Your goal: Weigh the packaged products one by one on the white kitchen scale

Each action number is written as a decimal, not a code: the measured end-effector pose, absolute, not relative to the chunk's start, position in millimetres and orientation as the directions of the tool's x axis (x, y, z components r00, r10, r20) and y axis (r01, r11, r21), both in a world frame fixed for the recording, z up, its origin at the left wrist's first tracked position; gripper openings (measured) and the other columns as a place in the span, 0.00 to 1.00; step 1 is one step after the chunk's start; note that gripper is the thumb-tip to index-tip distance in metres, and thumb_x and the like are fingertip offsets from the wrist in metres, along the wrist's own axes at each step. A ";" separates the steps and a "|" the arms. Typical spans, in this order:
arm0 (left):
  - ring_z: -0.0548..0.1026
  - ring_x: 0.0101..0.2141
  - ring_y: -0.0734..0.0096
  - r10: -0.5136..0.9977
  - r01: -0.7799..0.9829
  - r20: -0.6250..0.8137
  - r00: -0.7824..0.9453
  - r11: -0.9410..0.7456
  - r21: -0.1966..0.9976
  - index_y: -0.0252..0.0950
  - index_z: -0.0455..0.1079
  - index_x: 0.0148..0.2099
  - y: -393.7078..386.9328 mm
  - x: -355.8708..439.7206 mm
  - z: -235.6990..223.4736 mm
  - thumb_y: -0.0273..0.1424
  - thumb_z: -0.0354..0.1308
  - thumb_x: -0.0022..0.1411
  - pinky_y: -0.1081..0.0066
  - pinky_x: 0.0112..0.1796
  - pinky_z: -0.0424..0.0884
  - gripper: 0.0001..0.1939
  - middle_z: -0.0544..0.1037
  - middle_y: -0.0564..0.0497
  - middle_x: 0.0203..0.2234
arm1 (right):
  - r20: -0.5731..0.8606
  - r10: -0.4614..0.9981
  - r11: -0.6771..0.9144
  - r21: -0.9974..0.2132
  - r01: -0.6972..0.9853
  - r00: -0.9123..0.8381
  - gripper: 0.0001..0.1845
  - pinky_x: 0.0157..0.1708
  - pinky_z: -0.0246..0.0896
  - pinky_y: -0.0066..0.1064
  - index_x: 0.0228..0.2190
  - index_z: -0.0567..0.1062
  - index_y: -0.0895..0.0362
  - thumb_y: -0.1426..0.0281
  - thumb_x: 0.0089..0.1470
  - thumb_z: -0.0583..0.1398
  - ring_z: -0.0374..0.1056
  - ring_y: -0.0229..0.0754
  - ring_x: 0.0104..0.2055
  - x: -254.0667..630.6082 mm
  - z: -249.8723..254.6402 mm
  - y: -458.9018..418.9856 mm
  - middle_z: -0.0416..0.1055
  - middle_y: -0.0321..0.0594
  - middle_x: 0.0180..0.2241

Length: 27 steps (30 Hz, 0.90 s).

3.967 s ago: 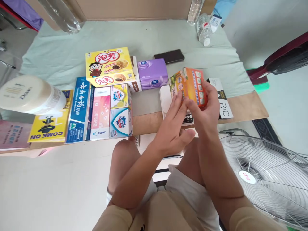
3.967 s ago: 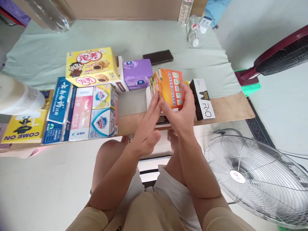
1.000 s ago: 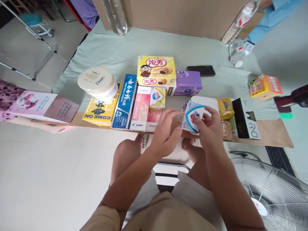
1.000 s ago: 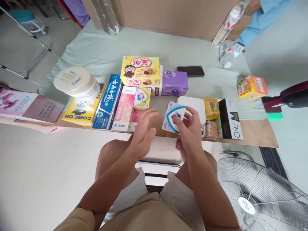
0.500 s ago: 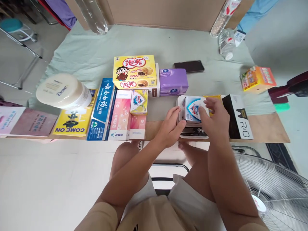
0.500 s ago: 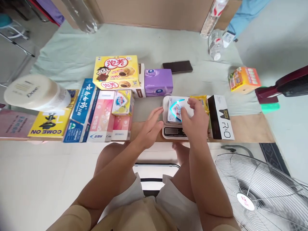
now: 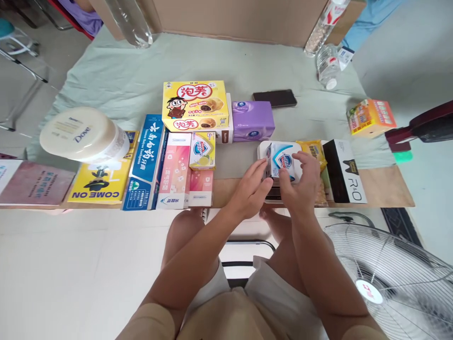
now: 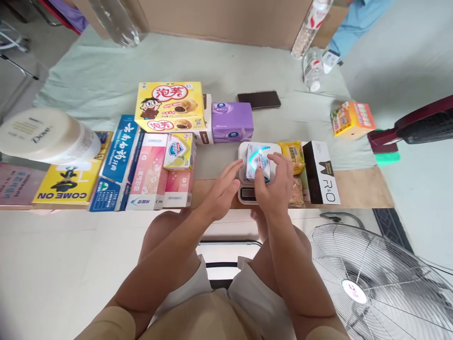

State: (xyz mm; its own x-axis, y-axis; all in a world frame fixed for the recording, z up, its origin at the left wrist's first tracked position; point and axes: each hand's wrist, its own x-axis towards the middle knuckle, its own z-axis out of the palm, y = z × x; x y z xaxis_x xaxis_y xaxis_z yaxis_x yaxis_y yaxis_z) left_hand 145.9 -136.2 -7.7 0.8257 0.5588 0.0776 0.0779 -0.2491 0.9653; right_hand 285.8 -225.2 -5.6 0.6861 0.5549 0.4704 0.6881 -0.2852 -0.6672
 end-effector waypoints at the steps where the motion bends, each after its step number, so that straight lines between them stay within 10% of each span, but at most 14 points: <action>1: 0.57 0.75 0.53 0.557 0.074 0.079 0.827 -0.247 0.966 0.32 0.60 0.73 -136.5 146.8 -8.5 0.51 0.39 0.77 0.51 0.75 0.55 0.35 0.60 0.37 0.75 | 0.475 0.566 -0.279 -0.658 0.699 0.673 0.19 0.62 0.67 0.59 0.49 0.74 0.52 0.59 0.58 0.60 0.70 0.58 0.61 281.7 -6.9 -224.7 0.74 0.54 0.55; 18: 0.48 0.78 0.54 0.449 -0.145 0.244 0.860 -0.243 0.959 0.32 0.52 0.78 -136.0 156.2 -7.4 0.62 0.35 0.73 0.54 0.77 0.47 0.48 0.51 0.39 0.78 | 0.348 0.591 -0.220 -0.799 0.560 0.728 0.28 0.71 0.59 0.59 0.57 0.70 0.52 0.57 0.57 0.62 0.59 0.58 0.74 279.4 -1.6 -221.1 0.68 0.53 0.66; 27: 0.54 0.77 0.55 0.371 -0.260 0.270 0.888 -0.078 0.962 0.43 0.61 0.75 -126.4 187.6 10.2 0.62 0.34 0.73 0.51 0.75 0.55 0.43 0.57 0.47 0.77 | 0.122 0.769 -0.278 -0.820 0.500 0.627 0.45 0.56 0.73 0.53 0.63 0.63 0.52 0.58 0.47 0.70 0.78 0.52 0.51 374.4 45.8 -223.1 0.78 0.47 0.53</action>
State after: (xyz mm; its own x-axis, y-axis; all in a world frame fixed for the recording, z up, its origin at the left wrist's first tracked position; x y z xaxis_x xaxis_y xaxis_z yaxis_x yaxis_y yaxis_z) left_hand 187.6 -126.4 10.2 0.8883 0.3713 0.2702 -0.2602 -0.0779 0.9624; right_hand 374.4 -223.1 45.8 0.6272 0.7692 0.1223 0.5004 -0.2775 -0.8201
